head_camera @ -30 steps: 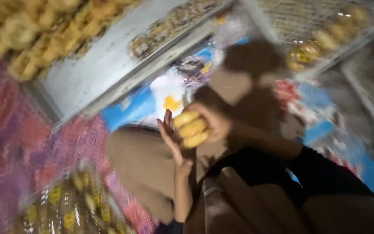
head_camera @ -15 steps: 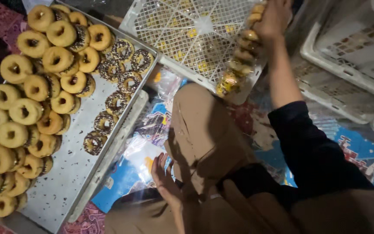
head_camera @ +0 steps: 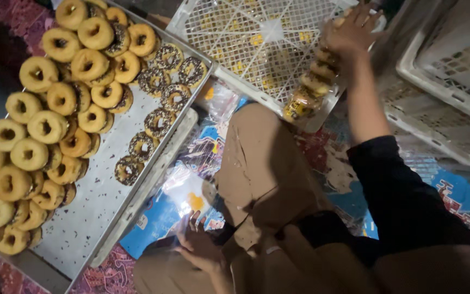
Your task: The person sits on the floor and repeatedly picks doughnuts from a metal tray, places them into clear plastic bags, and sets the filled bags into a white plastic crate. The person handles the doughnuts one at a time throughout the clip.
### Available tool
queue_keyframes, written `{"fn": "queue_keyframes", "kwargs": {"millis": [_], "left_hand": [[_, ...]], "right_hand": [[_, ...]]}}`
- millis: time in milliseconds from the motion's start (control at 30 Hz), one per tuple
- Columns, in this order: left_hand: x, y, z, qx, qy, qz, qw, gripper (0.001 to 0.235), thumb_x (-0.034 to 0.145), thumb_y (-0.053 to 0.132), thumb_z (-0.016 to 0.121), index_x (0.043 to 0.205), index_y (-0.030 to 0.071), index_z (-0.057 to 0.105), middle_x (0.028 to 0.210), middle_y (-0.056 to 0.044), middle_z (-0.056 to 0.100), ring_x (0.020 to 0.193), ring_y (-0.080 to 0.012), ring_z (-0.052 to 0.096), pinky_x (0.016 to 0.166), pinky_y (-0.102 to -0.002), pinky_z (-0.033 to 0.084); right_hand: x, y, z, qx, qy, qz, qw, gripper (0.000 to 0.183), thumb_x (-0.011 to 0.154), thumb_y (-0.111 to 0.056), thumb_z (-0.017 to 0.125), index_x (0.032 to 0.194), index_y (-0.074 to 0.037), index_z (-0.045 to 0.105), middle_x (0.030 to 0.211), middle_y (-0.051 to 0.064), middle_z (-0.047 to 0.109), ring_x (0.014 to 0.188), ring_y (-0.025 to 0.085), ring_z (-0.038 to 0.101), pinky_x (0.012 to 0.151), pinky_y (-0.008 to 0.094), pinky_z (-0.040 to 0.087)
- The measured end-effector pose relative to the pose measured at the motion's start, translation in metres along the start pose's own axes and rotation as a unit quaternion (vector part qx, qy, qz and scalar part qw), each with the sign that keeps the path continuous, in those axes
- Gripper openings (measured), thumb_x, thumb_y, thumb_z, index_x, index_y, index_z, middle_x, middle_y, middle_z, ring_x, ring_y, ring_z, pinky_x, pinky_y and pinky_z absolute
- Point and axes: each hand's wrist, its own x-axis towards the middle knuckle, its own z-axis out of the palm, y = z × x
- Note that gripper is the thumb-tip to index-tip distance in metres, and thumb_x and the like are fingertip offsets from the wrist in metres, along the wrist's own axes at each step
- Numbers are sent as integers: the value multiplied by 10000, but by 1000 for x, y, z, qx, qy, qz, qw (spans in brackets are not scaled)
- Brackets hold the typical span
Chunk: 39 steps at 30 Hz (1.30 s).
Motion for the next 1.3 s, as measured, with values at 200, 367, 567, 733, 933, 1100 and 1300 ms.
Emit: {"fn": "queue_keyframes", "kwargs": {"millis": [200,367,567,733,933,1100,1300], "left_hand": [[-9,-14,-25,31,46,3,998,676,1016,563,483,1385,-3,527,1361,-202,603,1219,-319,604,1017,-461,493],[31,-47,-68,557,12,83,827,433,923,224,692,1284,-14,656,1127,-183,675,1075,-366,631,959,-448,475],[55,-115,-37,768,-36,92,633,824,799,428,694,1479,61,408,1572,-305,343,1437,-489,355,1110,-646,313],[31,-106,-22,767,-93,2,635,875,822,484,678,1508,20,397,1586,-314,271,1429,-486,345,1117,-624,321],[89,-43,-25,459,135,50,877,565,886,364,666,1289,-27,609,1218,-275,664,1168,-455,603,1016,-509,468],[59,-24,34,482,-87,111,865,334,978,207,580,1282,114,682,1259,-153,704,1288,-374,639,1202,-509,439],[35,-3,41,-10,106,161,981,499,921,184,687,1320,-50,500,1308,-323,487,1238,-443,404,1047,-488,328]], "right_hand": [[-39,-34,-38,-21,16,-46,999,694,1049,-569,389,1437,6,372,1472,261,399,1369,464,337,1128,653,272],[-170,-73,22,401,-128,-500,757,316,1110,-253,648,1021,29,538,1070,237,602,956,305,557,865,454,463],[-364,-158,264,60,-217,-696,682,258,882,-269,744,1033,-61,757,1079,140,718,1045,327,664,920,442,498],[-370,-198,343,-87,-92,-717,686,332,658,-372,807,821,-85,769,1035,139,704,1056,323,650,932,452,463],[-380,-173,285,-15,-81,-788,610,122,835,-177,663,886,-131,764,930,79,695,985,272,670,911,484,460],[-374,-98,177,-63,-101,-773,624,275,787,-219,676,1017,-76,721,1023,116,692,1020,293,671,929,475,478],[-412,-158,85,57,-312,-793,520,505,808,-311,722,1217,-21,667,1196,182,694,1126,331,655,994,463,484]]}}
